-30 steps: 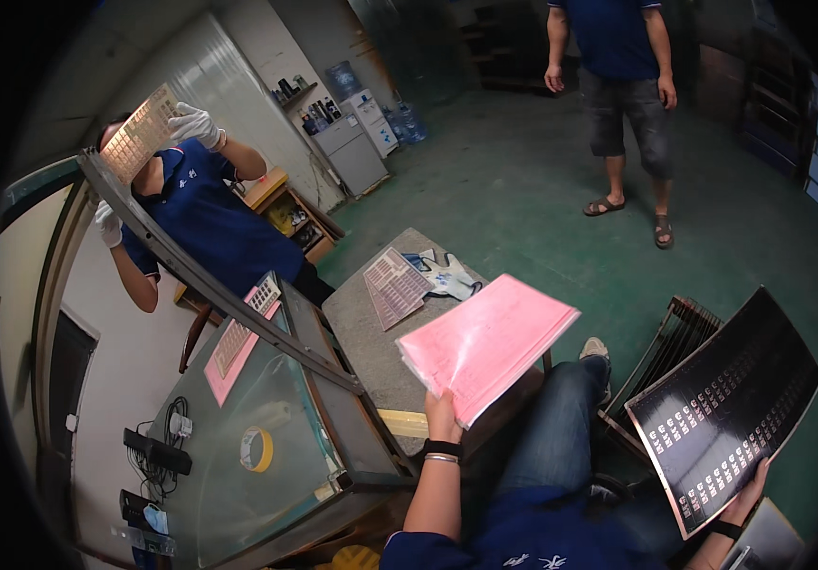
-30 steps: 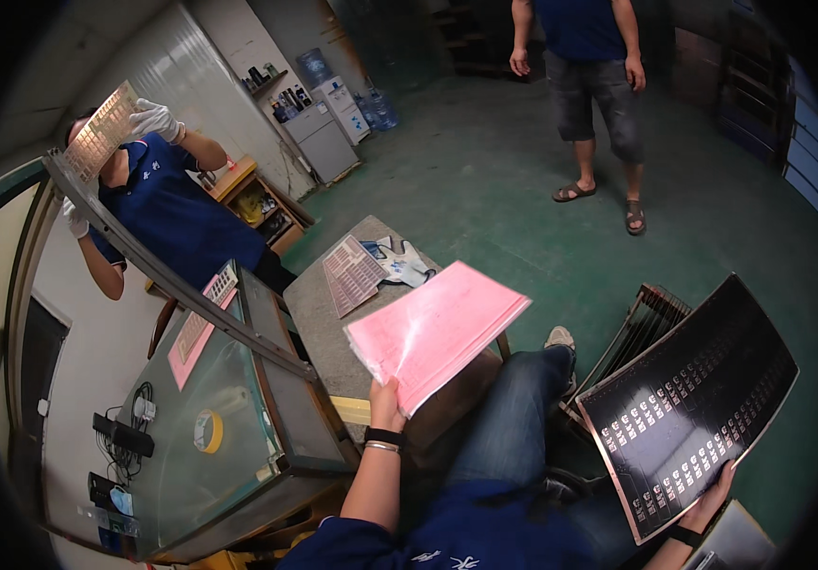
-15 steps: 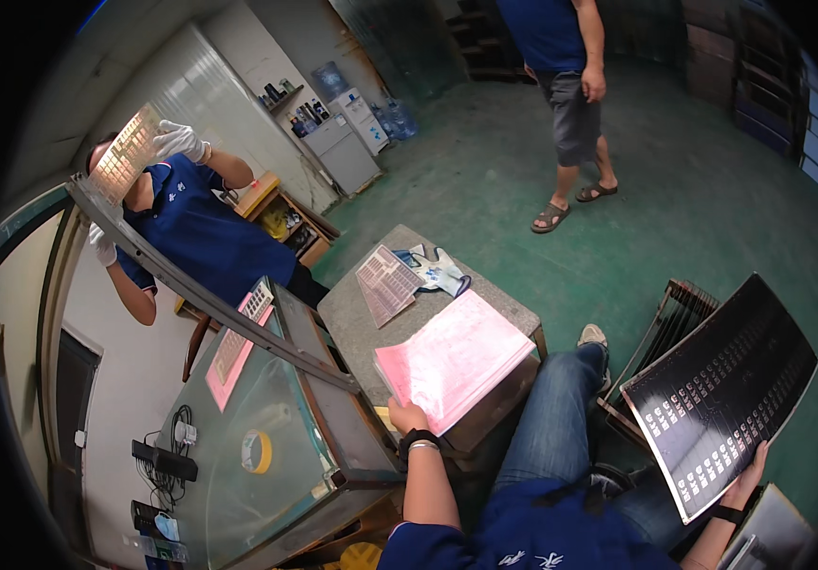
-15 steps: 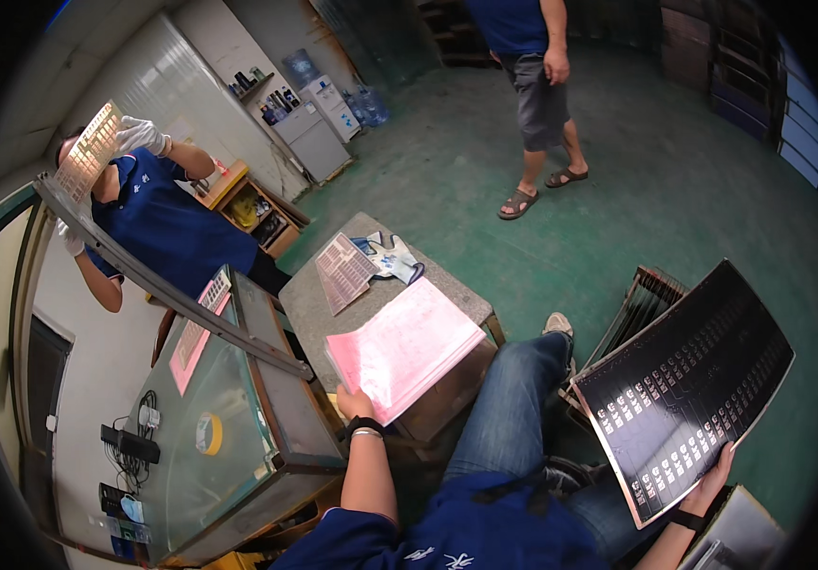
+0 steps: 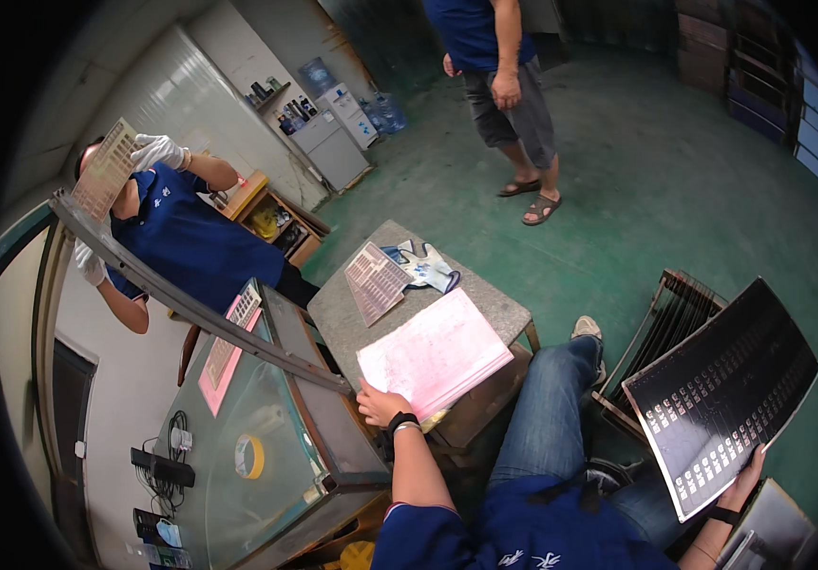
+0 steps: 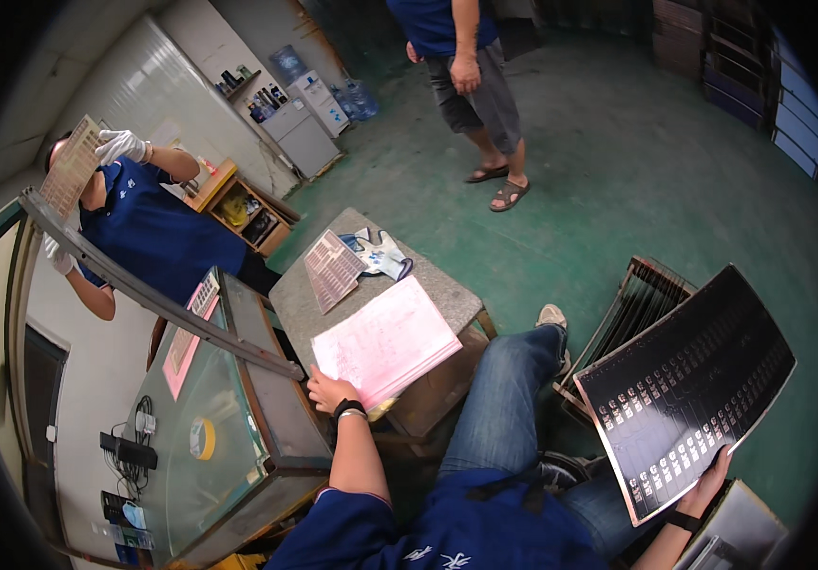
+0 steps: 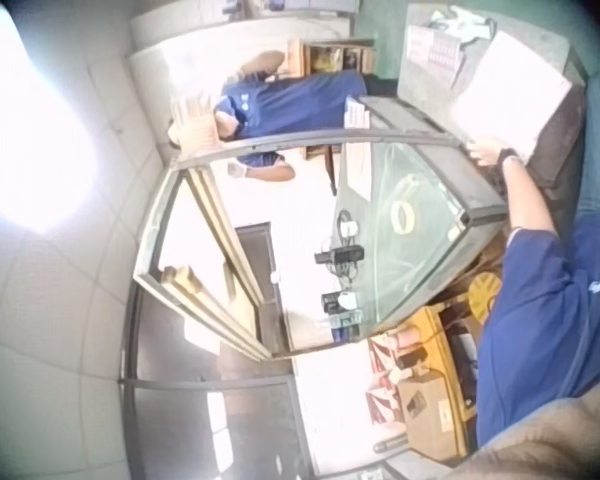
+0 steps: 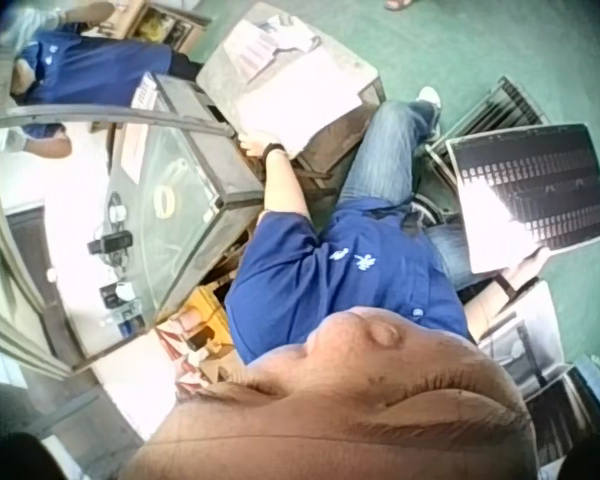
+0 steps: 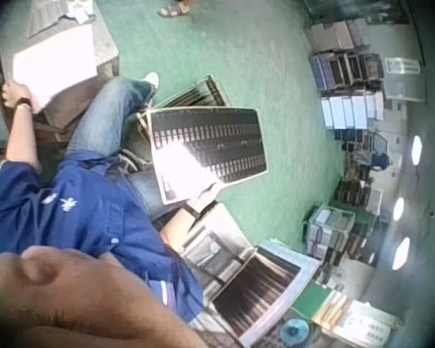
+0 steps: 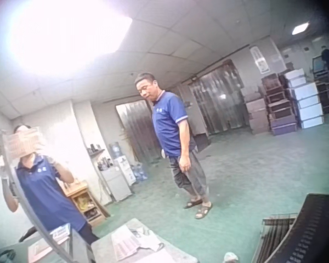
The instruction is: The recorder retrieves solar or electronic panels from a rack and inspects them individually before replacing them in a vertical storage rack.
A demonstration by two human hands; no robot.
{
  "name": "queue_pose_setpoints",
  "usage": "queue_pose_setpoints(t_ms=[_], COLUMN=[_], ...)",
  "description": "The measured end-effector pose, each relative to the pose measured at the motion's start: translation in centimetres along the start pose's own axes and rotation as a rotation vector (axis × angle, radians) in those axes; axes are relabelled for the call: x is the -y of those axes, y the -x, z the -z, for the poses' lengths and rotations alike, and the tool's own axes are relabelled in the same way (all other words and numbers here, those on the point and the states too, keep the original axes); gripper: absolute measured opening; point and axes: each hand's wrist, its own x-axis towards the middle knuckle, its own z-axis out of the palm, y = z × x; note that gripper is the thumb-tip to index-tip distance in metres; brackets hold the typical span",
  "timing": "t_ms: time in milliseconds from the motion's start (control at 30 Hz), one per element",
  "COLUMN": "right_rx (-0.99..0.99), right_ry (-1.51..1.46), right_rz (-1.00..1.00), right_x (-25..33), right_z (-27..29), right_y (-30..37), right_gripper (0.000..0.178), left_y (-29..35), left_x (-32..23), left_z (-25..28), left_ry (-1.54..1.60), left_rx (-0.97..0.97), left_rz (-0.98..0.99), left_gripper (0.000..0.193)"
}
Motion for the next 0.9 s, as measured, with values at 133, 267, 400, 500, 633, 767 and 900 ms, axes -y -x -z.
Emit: queue_pose_setpoints(t_ms=[133, 267, 400, 500, 633, 767, 900], right_rx=[0.025, 0.016, 0.004, 0.139, 0.234, 0.261, 0.128], right_ry=[-0.017, -0.15, -0.223, -0.257, -0.253, -0.231, -0.377], right_rz=[-0.024, -0.033, -0.002, 0.053, 0.001, 0.023, 0.313], right_x=[-0.3, -1.0, -1.8, -2.7, -3.8, -1.8, 3.8], right_z=[1.2, 0.4, -3.4, -7.2, -10.4, -8.7, -4.1], right_y=[-0.6, -0.4, 0.4, 2.2, 4.7, 5.0, 3.8], right_gripper=[0.027, 0.026, 0.025, 0.03, 0.04, 0.034, 0.035], left_y=[2.4, 8.6, 19.6, 26.5, 30.2, 28.3, 25.5], left_x=[-1.3, -5.0, -9.4, -10.4, -12.7, -14.2, -14.7], left_z=[-0.8, -0.4, 0.9, 3.2, 4.4, 3.7, 2.4], left_ry=[-0.086, 0.311, 0.951, 1.178, 1.366, 1.343, 1.316], left_rx=[-0.148, 0.117, 0.994, 1.946, 2.084, 2.037, 1.994], left_rz=[-0.24, -0.809, -0.949, -0.37, -0.009, 0.103, -0.074], left_gripper=[0.071, 0.056, 0.039, 0.048, 0.025, 0.019, 0.029])
